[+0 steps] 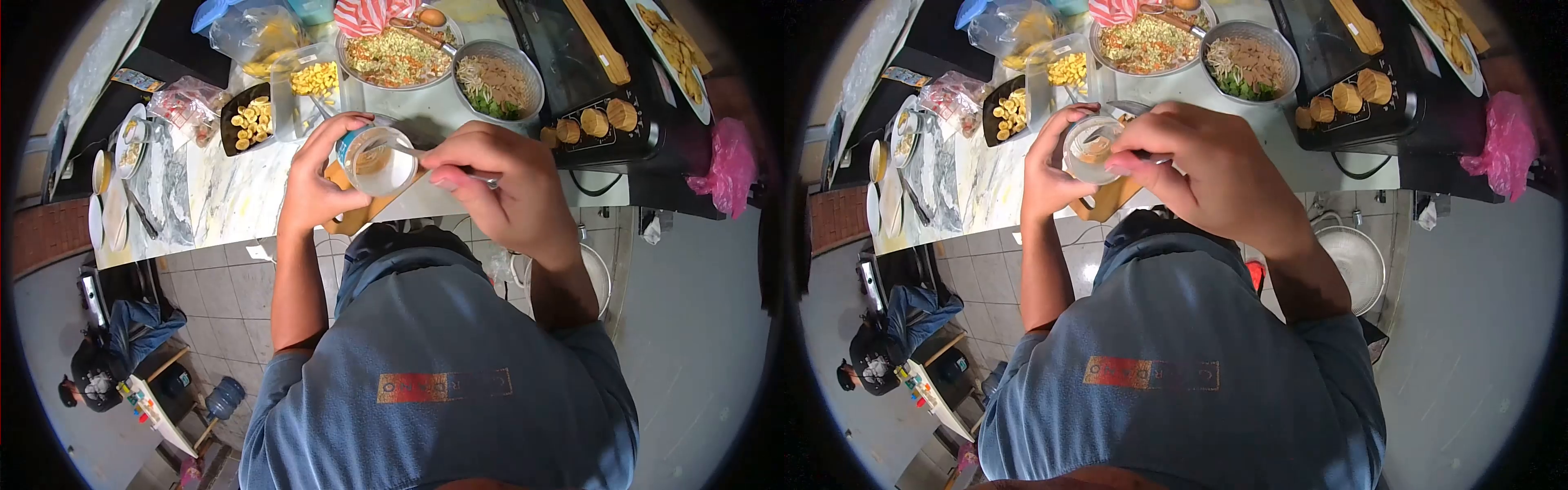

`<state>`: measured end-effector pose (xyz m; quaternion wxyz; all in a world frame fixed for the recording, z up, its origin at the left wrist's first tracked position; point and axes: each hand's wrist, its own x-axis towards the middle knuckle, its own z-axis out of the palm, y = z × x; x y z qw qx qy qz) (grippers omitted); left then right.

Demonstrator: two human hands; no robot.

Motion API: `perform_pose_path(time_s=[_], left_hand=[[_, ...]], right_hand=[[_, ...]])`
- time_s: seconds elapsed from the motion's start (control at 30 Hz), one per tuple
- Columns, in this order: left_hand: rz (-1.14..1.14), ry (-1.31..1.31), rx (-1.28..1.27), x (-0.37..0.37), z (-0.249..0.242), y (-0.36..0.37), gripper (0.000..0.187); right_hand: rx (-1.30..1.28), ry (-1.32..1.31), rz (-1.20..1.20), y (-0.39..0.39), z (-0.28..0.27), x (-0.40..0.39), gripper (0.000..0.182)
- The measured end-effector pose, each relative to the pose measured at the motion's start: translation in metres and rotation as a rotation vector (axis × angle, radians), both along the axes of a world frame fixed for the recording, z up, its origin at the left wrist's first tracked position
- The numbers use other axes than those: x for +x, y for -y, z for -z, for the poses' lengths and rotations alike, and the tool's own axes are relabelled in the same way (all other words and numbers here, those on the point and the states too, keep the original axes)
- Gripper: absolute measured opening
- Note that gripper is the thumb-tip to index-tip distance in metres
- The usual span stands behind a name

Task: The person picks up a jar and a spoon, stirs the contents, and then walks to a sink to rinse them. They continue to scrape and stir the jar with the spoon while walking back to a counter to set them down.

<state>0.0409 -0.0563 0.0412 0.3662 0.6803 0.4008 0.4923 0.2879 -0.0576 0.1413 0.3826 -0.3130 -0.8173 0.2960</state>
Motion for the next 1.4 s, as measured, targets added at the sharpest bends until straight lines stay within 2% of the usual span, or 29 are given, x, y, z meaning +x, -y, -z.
perform_pose_path(time_s=[0.17, 0.5, 0.7, 0.77, 0.97, 1.2, 1.3, 1.4], left_hand=[[0.007, -0.065, 0.045, -0.011, -0.008, -0.008, 0.072], [0.054, 0.103, 0.011, -0.051, 0.010, -0.009, 0.077], [0.049, 0.058, 0.057, -0.070, 0.021, -0.012, 0.077], [0.081, 0.139, 0.019, -0.074, 0.023, -0.011, 0.077], [0.104, 0.150, -0.003, -0.083, 0.024, -0.014, 0.078], [0.136, 0.173, 0.022, -0.088, 0.015, -0.015, 0.076], [0.135, 0.147, 0.037, -0.089, 0.017, -0.016, 0.075], [0.130, 0.134, 0.039, -0.088, 0.017, -0.015, 0.073]], right_hand=[[0.004, -0.009, -0.095, -0.010, 0.006, -0.013, 0.011], [-0.003, -0.068, -0.055, 0.003, 0.007, -0.056, 0.010], [-0.017, 0.045, -0.058, 0.000, 0.014, -0.076, 0.012], [0.059, -0.078, -0.047, -0.001, 0.015, -0.082, 0.012], [-0.033, -0.053, -0.090, -0.003, 0.024, -0.092, 0.013], [-0.011, -0.117, -0.058, -0.004, 0.024, -0.097, 0.012], [0.068, -0.041, -0.104, -0.005, 0.024, -0.097, 0.009], [-0.004, -0.001, -0.124, -0.004, 0.018, -0.092, 0.008]])
